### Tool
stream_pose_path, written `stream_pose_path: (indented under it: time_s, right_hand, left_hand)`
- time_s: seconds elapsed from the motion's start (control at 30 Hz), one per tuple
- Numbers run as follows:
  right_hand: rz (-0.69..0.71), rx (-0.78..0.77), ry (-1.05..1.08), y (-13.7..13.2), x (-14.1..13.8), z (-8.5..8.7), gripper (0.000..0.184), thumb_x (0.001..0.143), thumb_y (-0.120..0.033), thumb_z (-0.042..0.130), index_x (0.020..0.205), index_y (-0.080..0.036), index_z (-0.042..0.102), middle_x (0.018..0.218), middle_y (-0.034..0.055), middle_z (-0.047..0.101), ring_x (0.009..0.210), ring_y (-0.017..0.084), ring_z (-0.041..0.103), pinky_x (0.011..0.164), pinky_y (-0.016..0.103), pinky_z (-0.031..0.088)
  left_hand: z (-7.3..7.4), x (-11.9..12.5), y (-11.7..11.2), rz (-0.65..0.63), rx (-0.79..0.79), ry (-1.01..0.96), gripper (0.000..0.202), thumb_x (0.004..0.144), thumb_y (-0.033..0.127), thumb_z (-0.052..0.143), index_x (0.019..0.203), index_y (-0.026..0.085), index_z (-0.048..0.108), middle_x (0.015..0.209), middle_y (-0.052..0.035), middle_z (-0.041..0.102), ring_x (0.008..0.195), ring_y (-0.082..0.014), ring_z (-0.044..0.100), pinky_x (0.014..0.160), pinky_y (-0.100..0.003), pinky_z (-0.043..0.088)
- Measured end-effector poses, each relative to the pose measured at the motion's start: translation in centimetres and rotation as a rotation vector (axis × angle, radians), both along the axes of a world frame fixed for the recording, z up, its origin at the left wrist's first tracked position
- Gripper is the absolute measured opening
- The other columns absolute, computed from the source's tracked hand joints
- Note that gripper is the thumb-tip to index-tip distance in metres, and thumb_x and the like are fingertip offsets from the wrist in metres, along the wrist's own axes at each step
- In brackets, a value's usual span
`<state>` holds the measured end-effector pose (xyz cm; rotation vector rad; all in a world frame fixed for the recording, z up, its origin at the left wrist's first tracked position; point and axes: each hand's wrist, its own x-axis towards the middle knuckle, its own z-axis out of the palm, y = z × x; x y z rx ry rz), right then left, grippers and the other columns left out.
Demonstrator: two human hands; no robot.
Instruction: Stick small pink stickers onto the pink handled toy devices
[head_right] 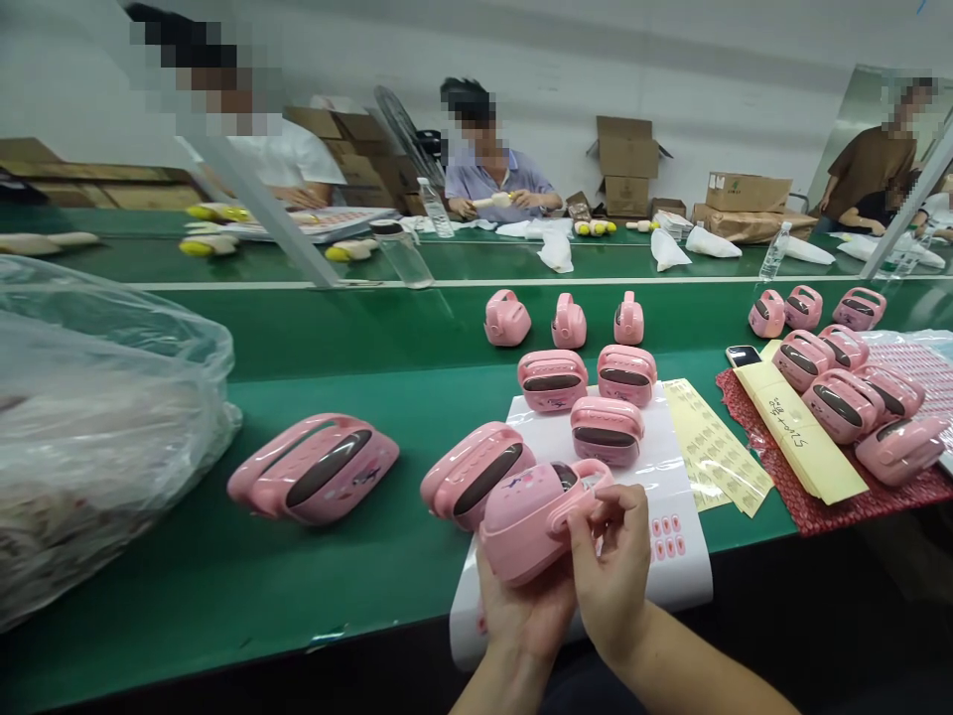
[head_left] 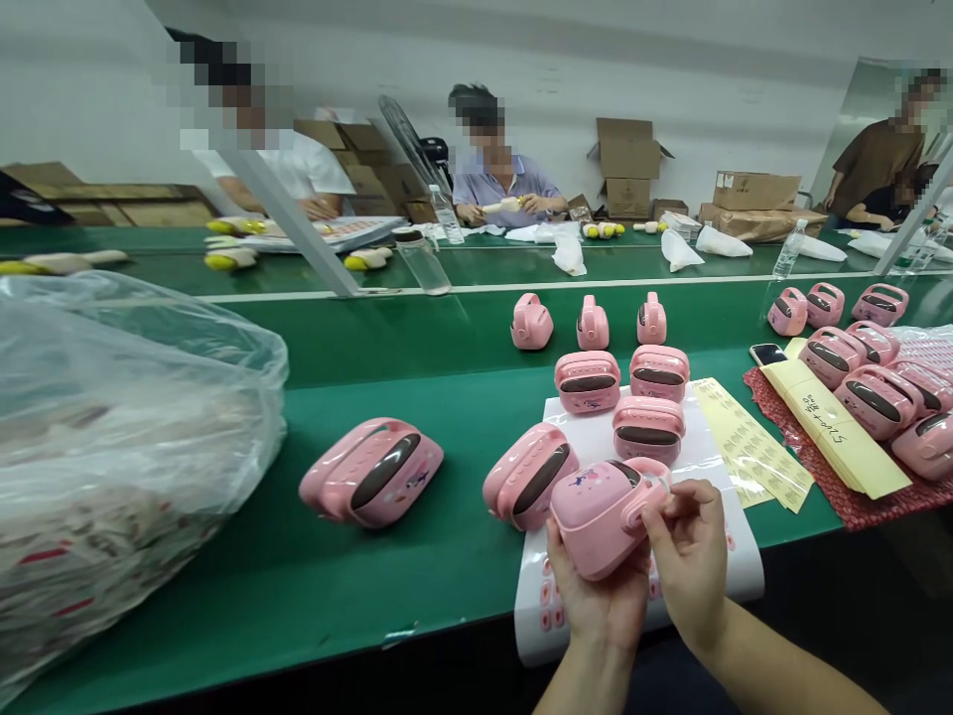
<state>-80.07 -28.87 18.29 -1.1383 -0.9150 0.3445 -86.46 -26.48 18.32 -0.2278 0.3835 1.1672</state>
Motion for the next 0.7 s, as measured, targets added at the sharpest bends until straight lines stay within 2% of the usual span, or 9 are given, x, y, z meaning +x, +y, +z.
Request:
stream_pose_path:
  time_s: [0.1, 0.23, 0.3, 0.4, 0.5, 0.6, 0.7]
  right_hand:
    - [-0.071, 0.051, -0.215, -0.1, 0.1, -0.3, 0.014, 0.087, -0.017, 0.049, 0.097, -0.025, 0.046, 0.076, -0.0006, 0.044, 0.064, 0.013, 0.048, 0.055, 0.026, 0.047]
    - [-0.139, 0.140, -0.472, 0.2, 0.6, 0.0, 0.028, 0.087, -0.013, 0.048, 0.110, -0.028, 0.043, 0.081, 0.0029, 0.051, 0.072, 0.019, 0.051, 0.062, 0.034, 0.048]
    - [-0.151, 0.076, -0.490, 0.5, 1.2, 0.4, 0.036, 0.085, -0.019, 0.054, 0.117, -0.026, 0.040, 0.093, 0.0066, 0.054, 0.084, 0.022, 0.053, 0.069, 0.039, 0.048]
    - [-0.076, -0.122, -0.425, 0.6, 2.8, 0.3, 0.048, 0.083, -0.030, 0.057, 0.125, -0.023, 0.036, 0.114, 0.0123, 0.050, 0.098, 0.025, 0.054, 0.073, 0.039, 0.049]
    - [-0.029, -0.140, -0.442, -0.5, 4.5, -1.7, 0.043, 0.088, -0.024, 0.048, 0.128, -0.023, 0.033, 0.113, 0.0119, 0.052, 0.092, 0.021, 0.059, 0.070, 0.035, 0.050]
    - [0.137, -0.070, -0.705, -2.7, 5.4, -5.2, 0.041, 0.089, -0.016, 0.043, 0.129, -0.023, 0.035, 0.096, 0.0081, 0.060, 0.079, 0.019, 0.062, 0.069, 0.034, 0.052]
    - [0.250, -0.048, -0.975, -4.6, 5.6, -8.3, 0.046, 0.090, -0.010, 0.036, 0.135, -0.021, 0.031, 0.091, 0.0090, 0.065, 0.077, 0.021, 0.064, 0.070, 0.038, 0.053]
  left_hand:
    - [-0.2, -0.2, 0.0, -0.012, -0.020, -0.004, 0.042, 0.082, 0.043, 0.043, 0.102, 0.014, 0.065, 0.075, -0.0105, 0.069, 0.068, -0.0225, 0.066, 0.063, -0.034, 0.056]
    - [0.1, -0.1, 0.2, -0.006, -0.050, -0.003, 0.042, 0.084, 0.040, 0.042, 0.107, 0.013, 0.064, 0.077, -0.0117, 0.071, 0.071, -0.0226, 0.067, 0.063, -0.032, 0.056]
    - [0.4, 0.0, 0.3, 0.005, -0.076, 0.016, 0.038, 0.085, 0.037, 0.043, 0.106, 0.013, 0.065, 0.082, -0.0131, 0.072, 0.071, -0.0230, 0.068, 0.059, -0.031, 0.056]
    - [0.8, -0.2, 0.4, 0.026, -0.082, 0.073, 0.033, 0.087, 0.032, 0.041, 0.097, 0.015, 0.067, 0.082, -0.0127, 0.073, 0.068, -0.0234, 0.068, 0.055, -0.032, 0.056]
    - [0.8, -1.4, 0.4, 0.041, -0.007, 0.145, 0.031, 0.085, 0.034, 0.043, 0.097, 0.019, 0.068, 0.088, -0.0108, 0.073, 0.074, -0.0277, 0.068, 0.055, -0.038, 0.056]
    - [0.5, -2.9, 0.6, 0.079, 0.091, 0.216, 0.038, 0.079, 0.045, 0.050, 0.109, 0.025, 0.064, 0.100, -0.0080, 0.072, 0.082, -0.0313, 0.067, 0.048, -0.036, 0.055]
    - [0.3, -3.8, 0.9, 0.133, 0.184, 0.257, 0.046, 0.076, 0.051, 0.051, 0.116, 0.030, 0.059, 0.109, -0.0053, 0.070, 0.092, -0.0323, 0.065, 0.047, -0.034, 0.054]
